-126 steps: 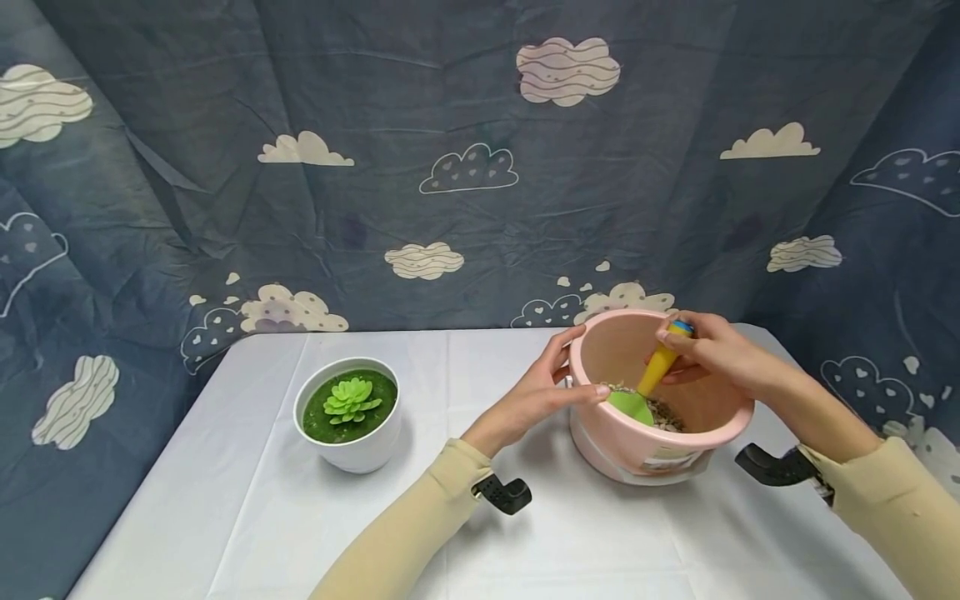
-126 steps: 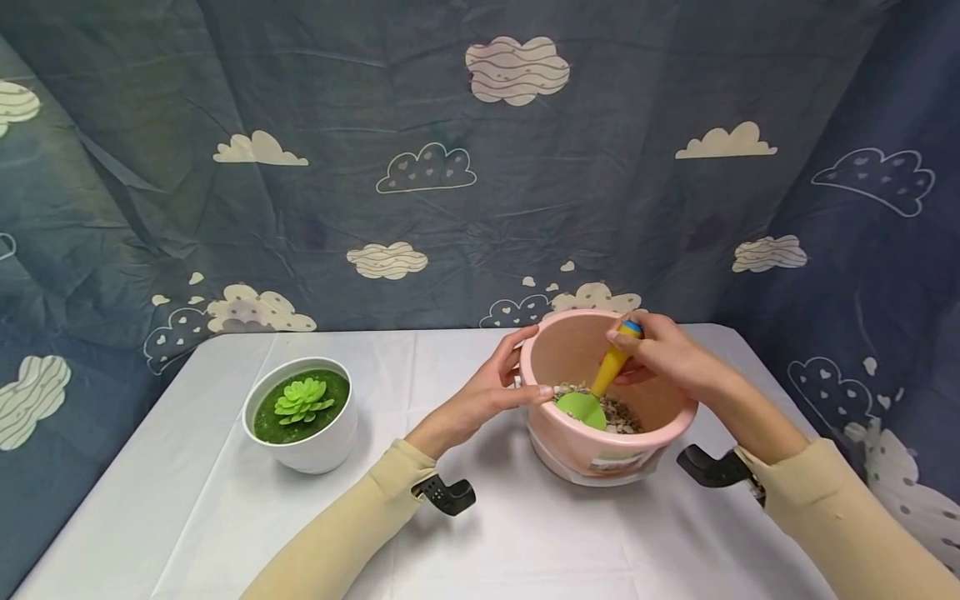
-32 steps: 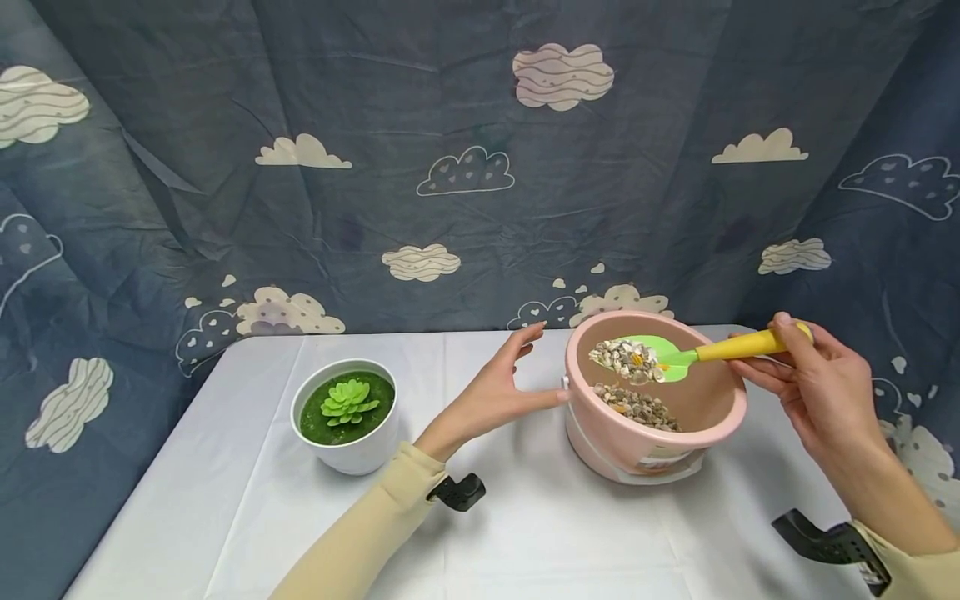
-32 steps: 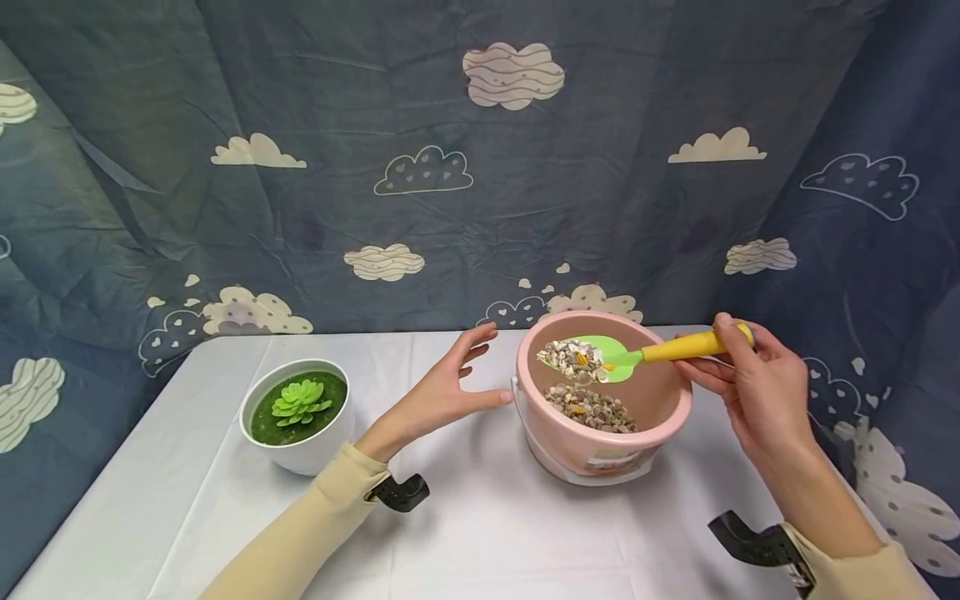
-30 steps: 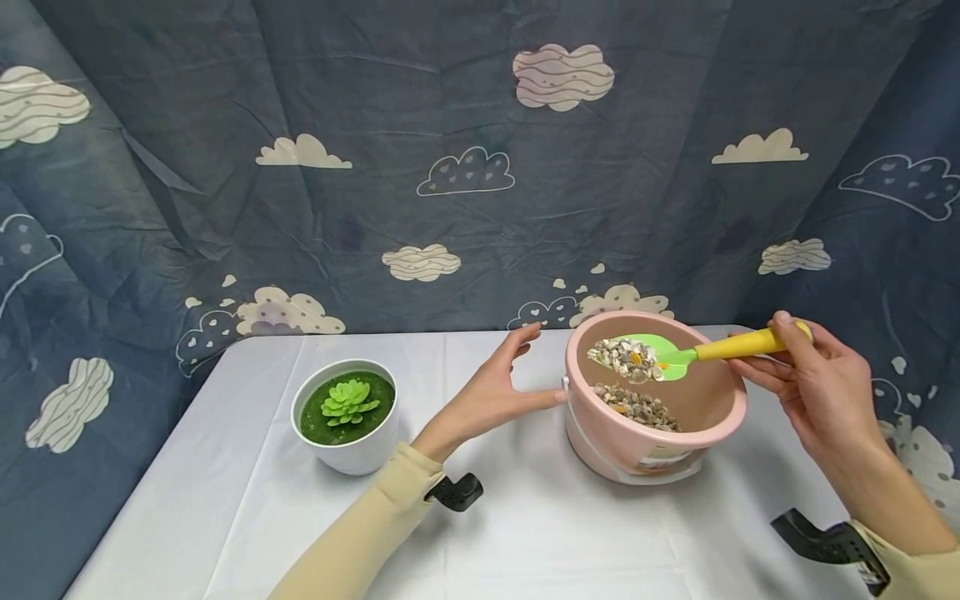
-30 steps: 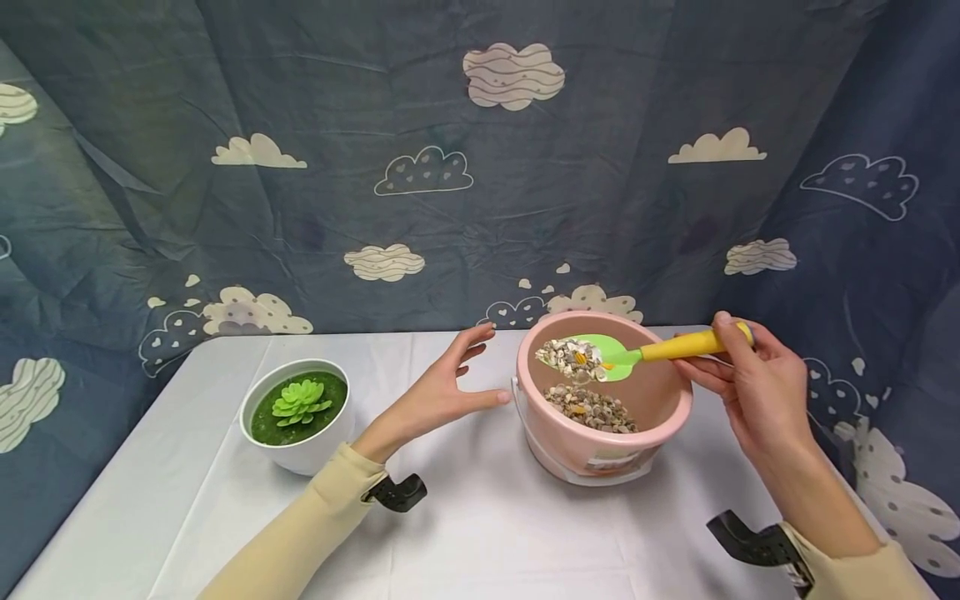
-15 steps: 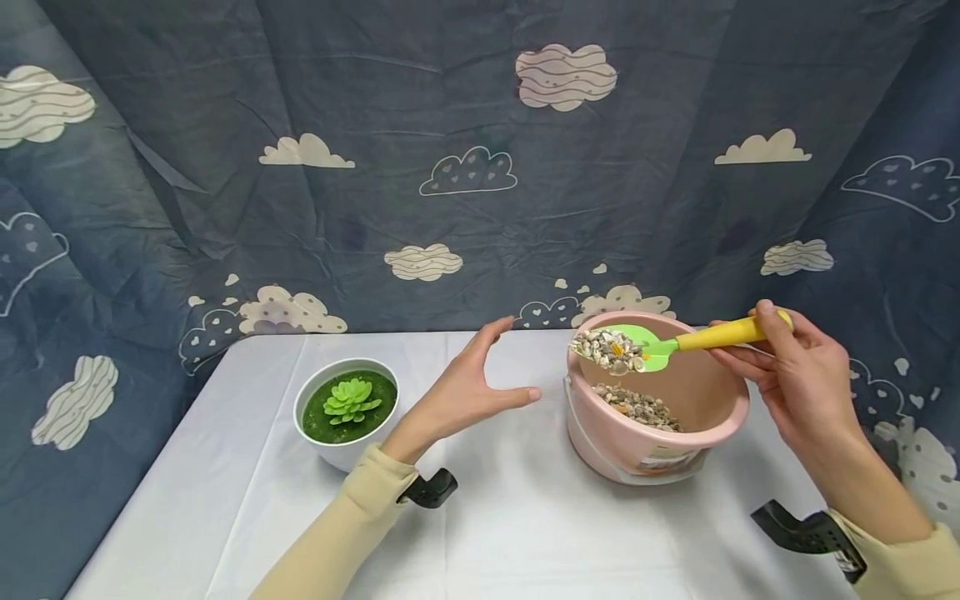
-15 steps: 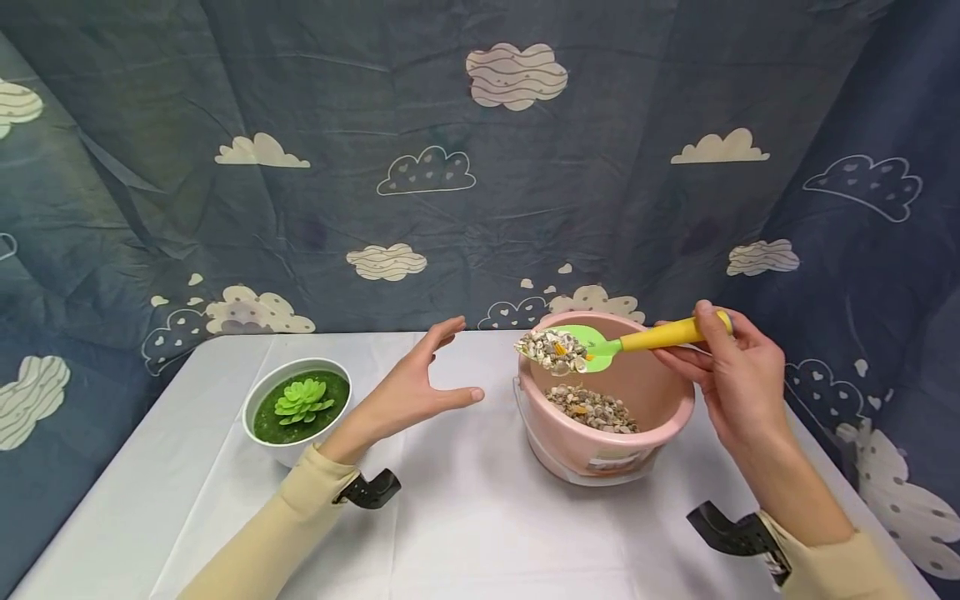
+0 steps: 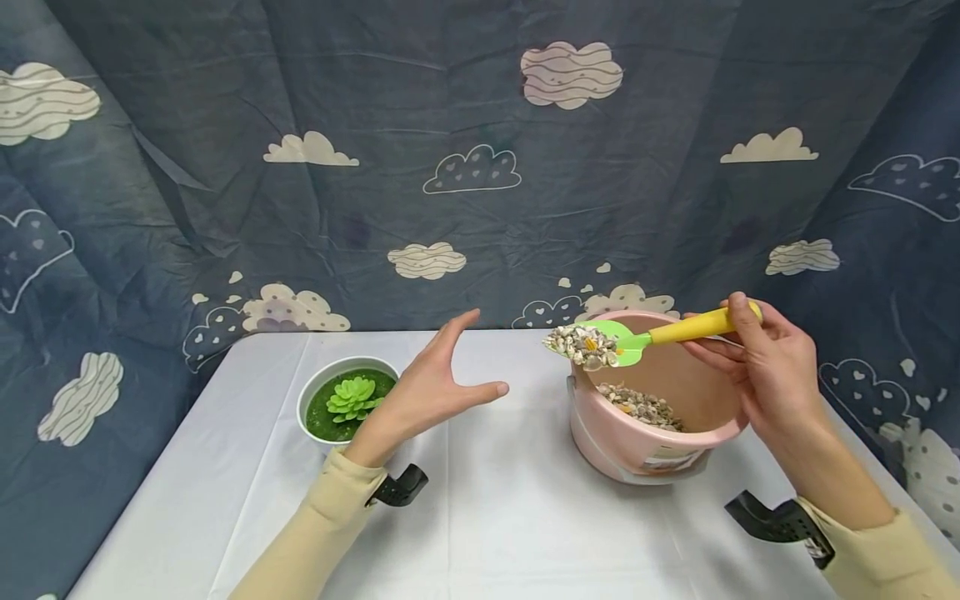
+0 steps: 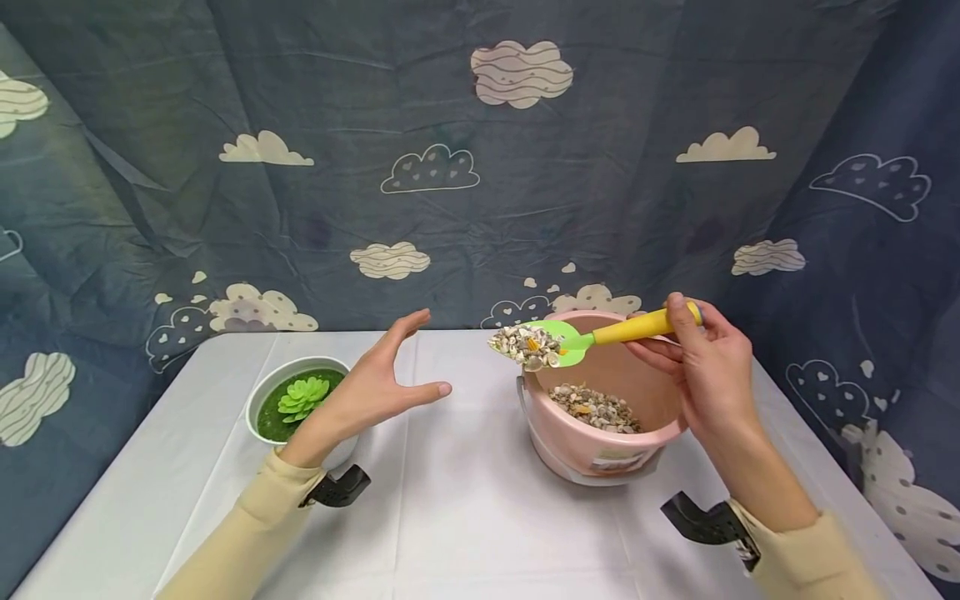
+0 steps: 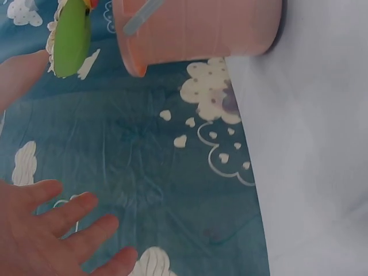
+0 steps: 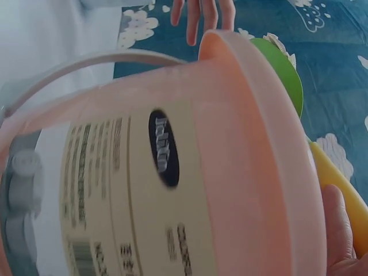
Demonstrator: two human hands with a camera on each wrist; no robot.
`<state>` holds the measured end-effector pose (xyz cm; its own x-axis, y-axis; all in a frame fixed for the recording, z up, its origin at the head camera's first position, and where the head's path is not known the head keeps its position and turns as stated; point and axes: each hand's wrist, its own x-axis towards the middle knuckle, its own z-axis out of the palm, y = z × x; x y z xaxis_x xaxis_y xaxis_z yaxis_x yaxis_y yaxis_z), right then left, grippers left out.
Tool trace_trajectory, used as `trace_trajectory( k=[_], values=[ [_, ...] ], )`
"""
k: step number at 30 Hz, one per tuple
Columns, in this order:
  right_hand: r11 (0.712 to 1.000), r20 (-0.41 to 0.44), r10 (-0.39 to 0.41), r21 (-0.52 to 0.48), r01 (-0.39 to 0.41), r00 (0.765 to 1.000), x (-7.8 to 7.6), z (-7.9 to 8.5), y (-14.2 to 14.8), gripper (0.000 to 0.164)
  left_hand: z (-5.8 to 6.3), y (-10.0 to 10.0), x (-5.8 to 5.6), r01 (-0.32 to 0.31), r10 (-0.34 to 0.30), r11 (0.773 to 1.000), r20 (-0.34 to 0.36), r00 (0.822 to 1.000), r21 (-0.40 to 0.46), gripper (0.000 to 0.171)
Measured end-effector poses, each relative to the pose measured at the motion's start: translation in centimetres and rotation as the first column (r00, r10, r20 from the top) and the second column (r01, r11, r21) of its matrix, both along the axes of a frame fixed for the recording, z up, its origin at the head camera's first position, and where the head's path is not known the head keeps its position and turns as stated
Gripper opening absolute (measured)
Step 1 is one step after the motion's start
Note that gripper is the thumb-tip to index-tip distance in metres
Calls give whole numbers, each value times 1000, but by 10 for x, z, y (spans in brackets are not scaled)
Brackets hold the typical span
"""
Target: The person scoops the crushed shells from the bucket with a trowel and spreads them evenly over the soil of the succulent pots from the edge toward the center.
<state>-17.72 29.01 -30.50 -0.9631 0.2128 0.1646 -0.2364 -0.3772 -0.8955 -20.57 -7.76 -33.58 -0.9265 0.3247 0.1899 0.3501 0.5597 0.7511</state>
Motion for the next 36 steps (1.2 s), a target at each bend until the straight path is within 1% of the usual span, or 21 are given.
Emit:
trace_trajectory(
  k=[5,9,15,20,25,30,36],
  values=[
    [1000,-8,5,9,-5,1000,-3,1,-11,36,3,-13,3,-25,25,999,-9,1000,-39,96],
    [1000,-32,23,18,-22,999,-5,2,-20,38,5,-23,7,-55,52,996,-31,998,-77,97],
    [999,-70,53,13,-52,996,-7,3,-33,38,5,-40,12,-96,87,989,-87,992,-112,98],
    [997,-104,81,-2,-82,991,-9,1,-43,35,4,-54,18,-135,116,981,-138,984,-137,97],
    [994,-107,109,-18,-111,988,-11,0,-53,35,4,-68,23,-168,147,975,-144,979,-146,99],
    [991,-102,123,-41,-128,987,-12,-1,-62,38,2,-83,28,-206,186,967,-135,973,-147,101],
    [990,-86,140,-14,-142,986,-14,0,-73,42,-3,-101,33,-242,226,961,-122,966,-133,101]
  ],
)
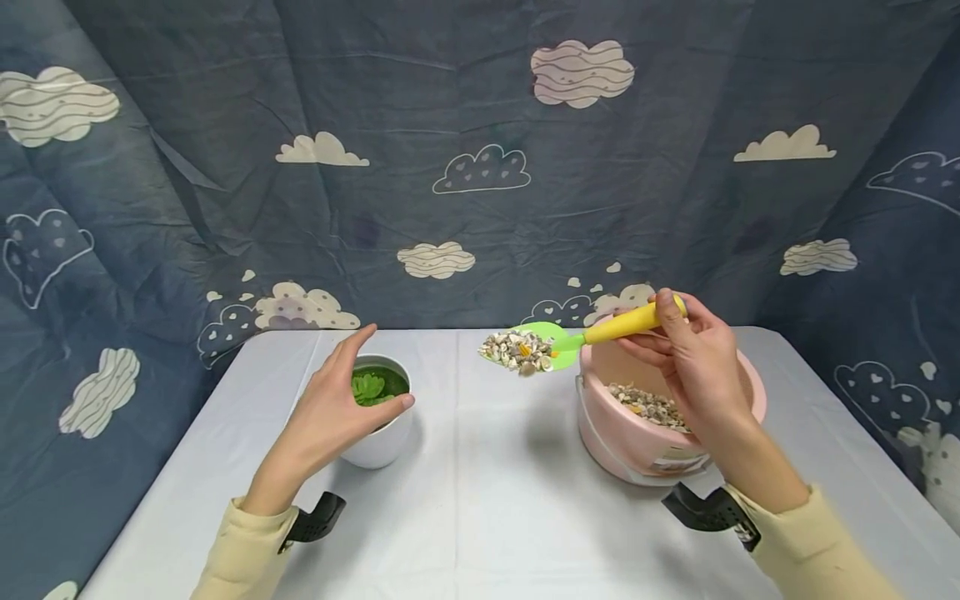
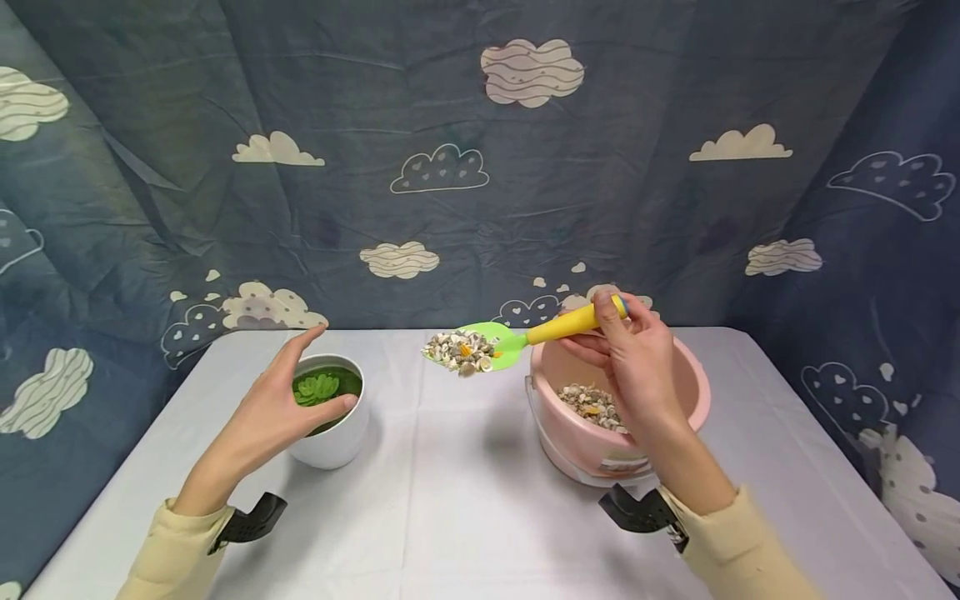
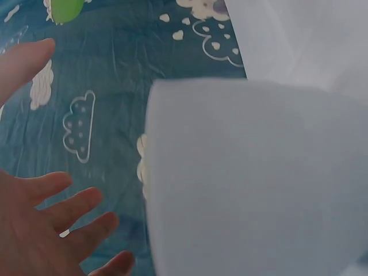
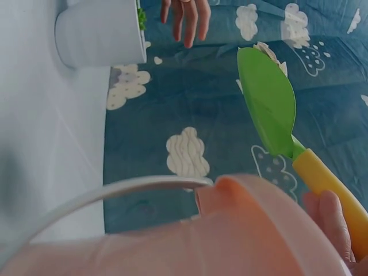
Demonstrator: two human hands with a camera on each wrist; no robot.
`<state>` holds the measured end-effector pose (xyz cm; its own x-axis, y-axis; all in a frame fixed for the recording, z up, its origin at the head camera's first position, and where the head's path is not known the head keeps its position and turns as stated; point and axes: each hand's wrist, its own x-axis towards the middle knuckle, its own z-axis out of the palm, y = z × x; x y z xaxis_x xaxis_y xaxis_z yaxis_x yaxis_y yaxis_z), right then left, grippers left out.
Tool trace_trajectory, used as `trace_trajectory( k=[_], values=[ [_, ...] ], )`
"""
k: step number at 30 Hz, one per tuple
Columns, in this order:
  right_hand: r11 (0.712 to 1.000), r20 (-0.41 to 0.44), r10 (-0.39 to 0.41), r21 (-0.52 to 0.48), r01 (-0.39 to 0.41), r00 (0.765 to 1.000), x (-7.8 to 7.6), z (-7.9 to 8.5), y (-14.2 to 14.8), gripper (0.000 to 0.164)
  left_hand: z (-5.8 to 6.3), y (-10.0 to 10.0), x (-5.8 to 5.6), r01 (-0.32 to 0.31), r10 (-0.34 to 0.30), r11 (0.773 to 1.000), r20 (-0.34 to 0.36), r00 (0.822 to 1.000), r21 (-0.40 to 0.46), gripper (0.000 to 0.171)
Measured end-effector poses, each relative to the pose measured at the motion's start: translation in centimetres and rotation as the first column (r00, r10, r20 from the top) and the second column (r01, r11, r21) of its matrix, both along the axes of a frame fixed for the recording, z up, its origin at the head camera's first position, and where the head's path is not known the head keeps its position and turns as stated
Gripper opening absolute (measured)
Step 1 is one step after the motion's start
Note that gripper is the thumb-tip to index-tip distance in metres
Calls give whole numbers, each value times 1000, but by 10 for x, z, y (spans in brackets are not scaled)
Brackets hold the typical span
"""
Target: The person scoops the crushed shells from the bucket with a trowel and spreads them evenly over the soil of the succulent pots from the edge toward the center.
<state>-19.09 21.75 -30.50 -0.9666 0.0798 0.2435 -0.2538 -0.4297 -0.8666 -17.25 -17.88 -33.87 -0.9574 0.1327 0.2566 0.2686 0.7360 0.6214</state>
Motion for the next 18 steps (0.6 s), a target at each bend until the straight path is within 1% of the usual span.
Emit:
trace_trajectory(
  k=[5,10,14,18],
  values=[
    [1000,22,9,28,-10,1000,0,0,-8,44,-6,-16,4,-29,29,999,12,1000,17,103],
    [999,5,49,-5,-49,999,0,0,-15,41,-12,-31,7,-56,54,998,58,997,28,107],
    [996,-17,85,-24,-85,996,0,-1,-22,38,-18,-42,8,-47,41,997,103,994,54,110],
    [995,-21,94,-15,-95,995,-1,-1,-31,39,-27,-49,7,-31,17,995,136,991,97,112]
  ],
)
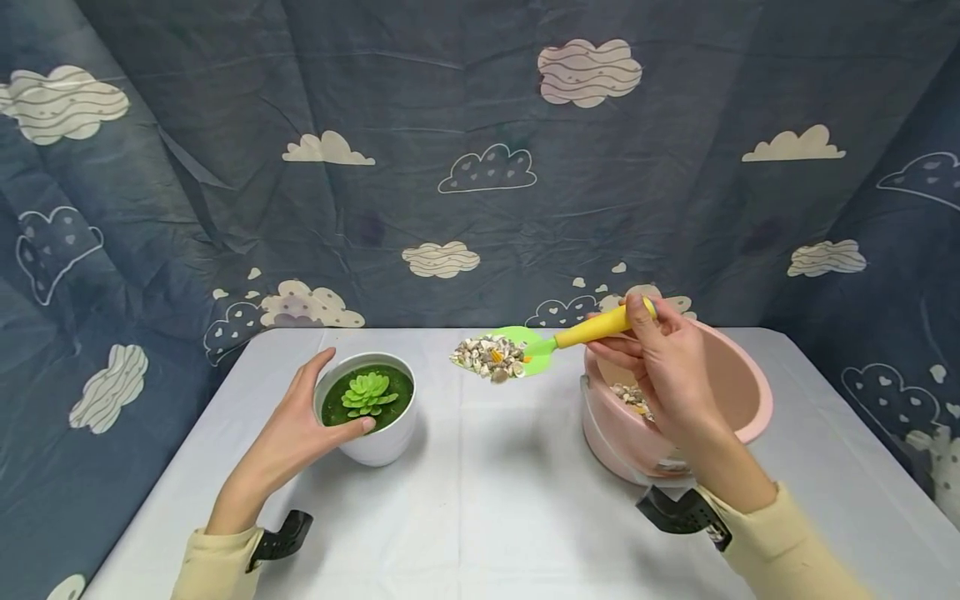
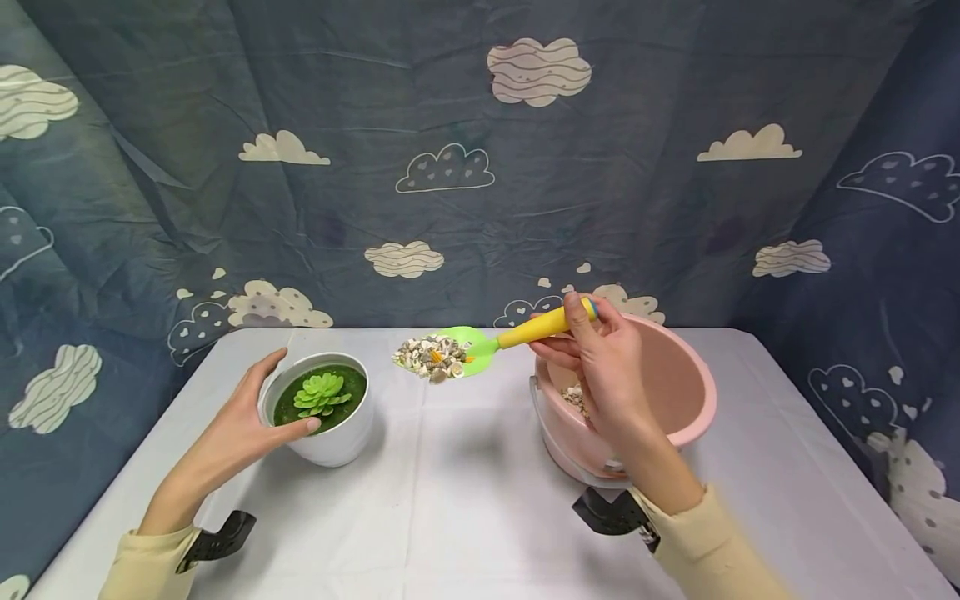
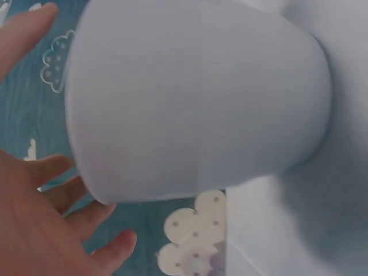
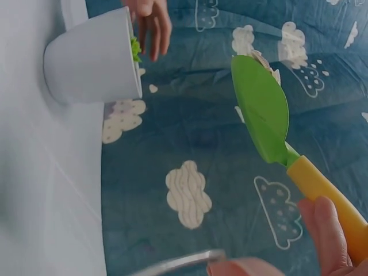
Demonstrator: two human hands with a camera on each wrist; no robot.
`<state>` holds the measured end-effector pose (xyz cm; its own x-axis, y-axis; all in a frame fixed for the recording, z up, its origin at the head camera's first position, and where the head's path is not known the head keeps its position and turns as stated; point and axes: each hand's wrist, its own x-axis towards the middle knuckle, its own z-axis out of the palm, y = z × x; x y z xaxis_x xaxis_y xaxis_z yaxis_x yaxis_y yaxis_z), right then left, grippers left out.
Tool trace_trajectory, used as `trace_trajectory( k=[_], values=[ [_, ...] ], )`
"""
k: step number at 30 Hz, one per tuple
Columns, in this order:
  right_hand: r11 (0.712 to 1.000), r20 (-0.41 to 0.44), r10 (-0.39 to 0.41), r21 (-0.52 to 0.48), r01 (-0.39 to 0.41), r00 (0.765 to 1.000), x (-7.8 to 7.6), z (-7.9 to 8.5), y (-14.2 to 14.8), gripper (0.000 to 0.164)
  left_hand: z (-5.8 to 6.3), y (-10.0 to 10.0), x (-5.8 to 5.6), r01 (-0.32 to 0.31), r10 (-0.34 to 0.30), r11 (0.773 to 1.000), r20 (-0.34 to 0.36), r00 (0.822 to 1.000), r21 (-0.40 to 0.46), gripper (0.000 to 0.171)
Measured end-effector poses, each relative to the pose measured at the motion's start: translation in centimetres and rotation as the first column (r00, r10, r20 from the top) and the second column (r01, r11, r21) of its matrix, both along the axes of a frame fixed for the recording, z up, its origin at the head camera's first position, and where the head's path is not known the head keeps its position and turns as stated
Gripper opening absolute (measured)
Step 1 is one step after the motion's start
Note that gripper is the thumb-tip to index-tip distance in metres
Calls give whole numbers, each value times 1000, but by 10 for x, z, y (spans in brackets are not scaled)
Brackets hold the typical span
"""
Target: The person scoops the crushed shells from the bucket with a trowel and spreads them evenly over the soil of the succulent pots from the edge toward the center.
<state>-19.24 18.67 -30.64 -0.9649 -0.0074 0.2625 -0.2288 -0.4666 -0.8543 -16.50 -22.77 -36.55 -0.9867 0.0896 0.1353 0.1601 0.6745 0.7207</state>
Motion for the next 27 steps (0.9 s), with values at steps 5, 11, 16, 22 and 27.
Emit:
trace_trajectory(
  k=[5,11,16,22,27],
  values=[
    [1000,11,-5,13,5,1000,-2,-1,-12,40,-16,-5,-4,33,-35,997,19,999,69,116],
    [1000,57,16,9,-17,998,-4,-2,-25,41,-27,-9,-8,61,-66,990,34,997,128,120],
    [998,81,8,60,-13,997,-6,-4,-36,39,-31,-11,-10,70,-75,987,29,997,142,121],
    [998,85,8,62,-14,996,-10,-9,-54,38,-32,-12,-12,82,-93,964,32,995,252,120],
    [999,92,20,47,-24,996,-12,-17,-68,36,-32,-12,-11,72,-106,944,91,990,321,118]
  ],
)
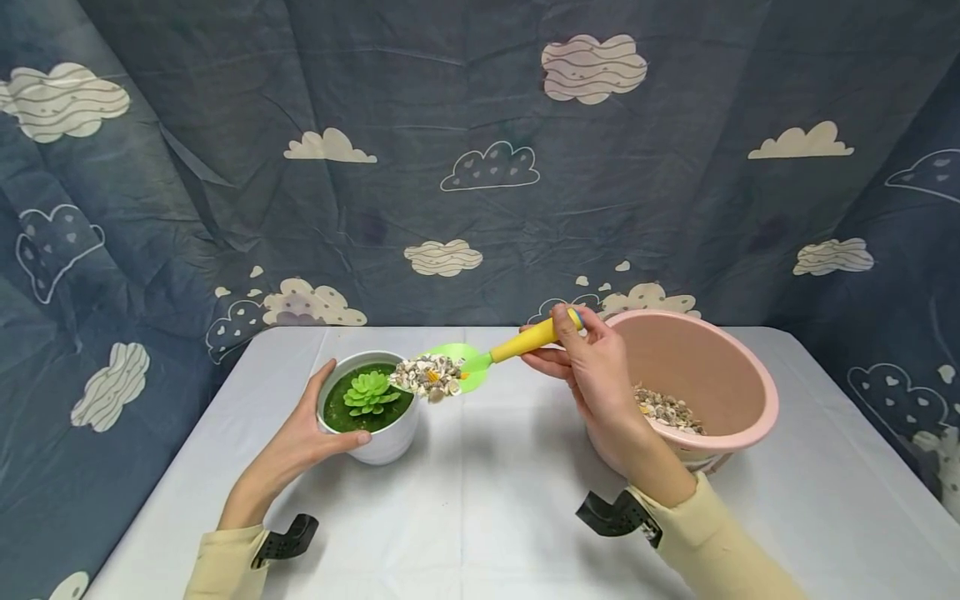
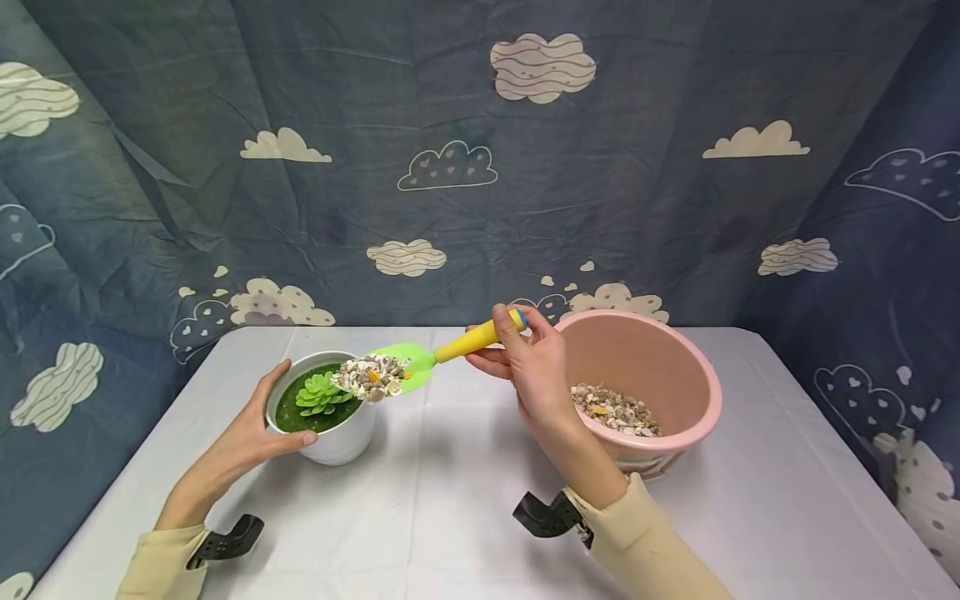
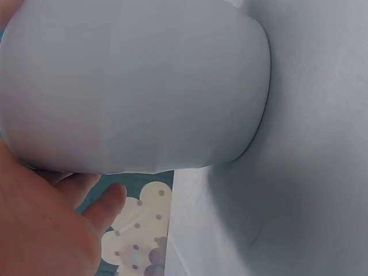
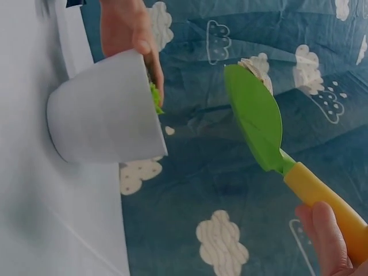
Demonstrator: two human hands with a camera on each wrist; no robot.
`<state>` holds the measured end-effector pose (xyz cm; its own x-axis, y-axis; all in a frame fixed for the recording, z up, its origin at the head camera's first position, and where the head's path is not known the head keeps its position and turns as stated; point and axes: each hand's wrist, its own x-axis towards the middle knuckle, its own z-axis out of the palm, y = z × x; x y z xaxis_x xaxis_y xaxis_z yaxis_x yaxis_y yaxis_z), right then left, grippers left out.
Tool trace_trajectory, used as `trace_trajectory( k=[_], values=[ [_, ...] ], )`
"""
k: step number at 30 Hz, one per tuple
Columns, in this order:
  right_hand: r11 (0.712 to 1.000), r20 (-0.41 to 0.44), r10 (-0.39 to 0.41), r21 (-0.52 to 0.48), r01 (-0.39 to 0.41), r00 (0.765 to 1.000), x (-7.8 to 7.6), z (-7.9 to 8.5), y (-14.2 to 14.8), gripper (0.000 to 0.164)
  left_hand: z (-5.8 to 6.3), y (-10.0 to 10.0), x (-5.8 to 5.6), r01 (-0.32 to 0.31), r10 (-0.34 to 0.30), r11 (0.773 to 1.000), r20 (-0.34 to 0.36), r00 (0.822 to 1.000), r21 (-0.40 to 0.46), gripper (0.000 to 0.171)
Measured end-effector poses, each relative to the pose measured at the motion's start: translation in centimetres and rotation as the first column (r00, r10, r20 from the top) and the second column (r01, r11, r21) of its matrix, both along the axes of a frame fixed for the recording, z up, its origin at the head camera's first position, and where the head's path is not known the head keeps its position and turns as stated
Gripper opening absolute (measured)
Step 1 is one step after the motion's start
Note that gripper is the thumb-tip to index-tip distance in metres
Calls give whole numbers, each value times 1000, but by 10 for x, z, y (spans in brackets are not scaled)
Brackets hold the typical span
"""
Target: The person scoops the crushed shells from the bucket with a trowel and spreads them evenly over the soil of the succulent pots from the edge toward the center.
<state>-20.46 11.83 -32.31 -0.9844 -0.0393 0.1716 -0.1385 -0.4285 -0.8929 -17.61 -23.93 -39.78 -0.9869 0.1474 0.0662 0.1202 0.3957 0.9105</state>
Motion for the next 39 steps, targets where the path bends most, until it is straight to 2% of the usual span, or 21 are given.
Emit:
trace_trajectory(
  k=[4,14,22,28,34,39],
  values=[
    [1000,11,10,-23,-9,1000,-4,-7,-10,35,-1,0,1,-5,4,1000,25,1000,5,117],
    [999,43,0,-44,2,999,-16,-22,-35,29,-1,-1,3,-22,22,1000,32,999,-15,115],
    [999,32,1,-53,1,999,-22,-24,-55,23,-4,0,4,-31,29,998,35,999,52,113],
    [1000,24,10,-20,-9,1000,-26,-29,-67,31,-4,0,2,-38,35,998,48,998,48,115],
    [1000,32,15,-17,-15,999,-28,-33,-73,28,-3,-1,2,-15,13,999,56,998,47,116],
    [1000,6,13,8,-13,1000,-28,-36,-78,25,-3,-6,3,31,-34,998,55,998,56,115]
  ],
)
